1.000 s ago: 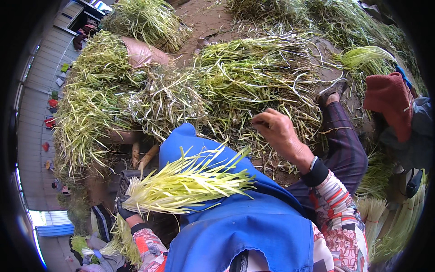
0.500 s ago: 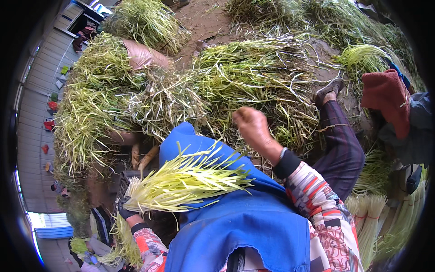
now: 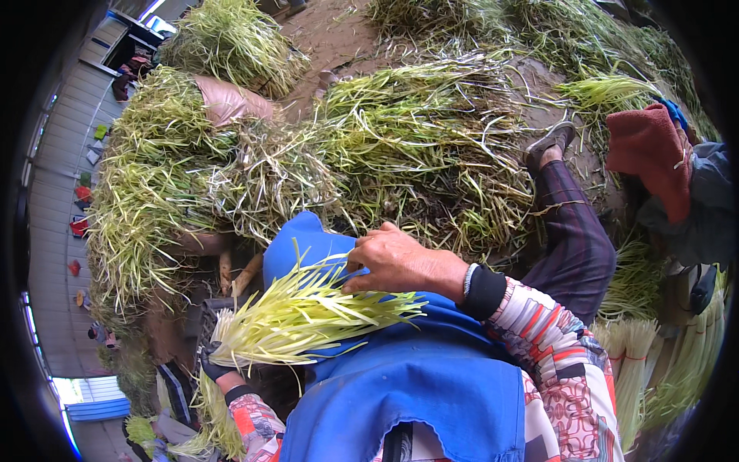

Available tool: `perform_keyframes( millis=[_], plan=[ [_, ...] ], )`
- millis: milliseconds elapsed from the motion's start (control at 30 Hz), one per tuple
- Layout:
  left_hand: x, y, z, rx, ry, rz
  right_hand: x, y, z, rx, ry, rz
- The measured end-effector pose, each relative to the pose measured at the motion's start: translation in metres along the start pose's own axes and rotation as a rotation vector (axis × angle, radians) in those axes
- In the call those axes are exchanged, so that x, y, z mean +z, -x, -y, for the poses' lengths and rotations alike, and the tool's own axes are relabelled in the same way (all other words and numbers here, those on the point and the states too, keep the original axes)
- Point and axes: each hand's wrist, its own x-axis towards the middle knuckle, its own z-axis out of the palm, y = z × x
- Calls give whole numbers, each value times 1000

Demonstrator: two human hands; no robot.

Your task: The person sits on the ground and repeatedly picks up bundles of light-colored plant stalks, separates them by hand, and places them into a black crate. The person also pulls individual stalks from a larger pile and discards them.

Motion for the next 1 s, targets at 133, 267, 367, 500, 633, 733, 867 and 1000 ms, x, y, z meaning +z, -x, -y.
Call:
perform_keyframes(
  millis=[133, 267, 367, 500, 633, 733, 867, 1000],
  plan=[
    [-2, 3, 1, 11, -7, 51, 27, -4, -3, 37, -122, -124],
    [-6, 3, 4, 6, -20, -5, 39, 0, -24, 129, -7, -483],
    [-11, 1, 3, 4, -26, -52, 17, 18, -67, 606, -99, -739],
    [-18, 3, 0, 8, -73, -34, 1, 58, -115, 844, 59, -480],
    [-16, 7, 1, 18, -104, -120, 11, 69, -127, 461, 255, -718],
    [-8, 9, -1, -20, -76, -104, 17, 68, -121, 656, -126, -511],
    [-1, 16, -7, -131, 31, -2, 20, 64, -111, 510, -257, -585],
    [-8, 17, -5, -113, 26, 20, 22, 59, -100, 488, -819, -308]
  ],
)
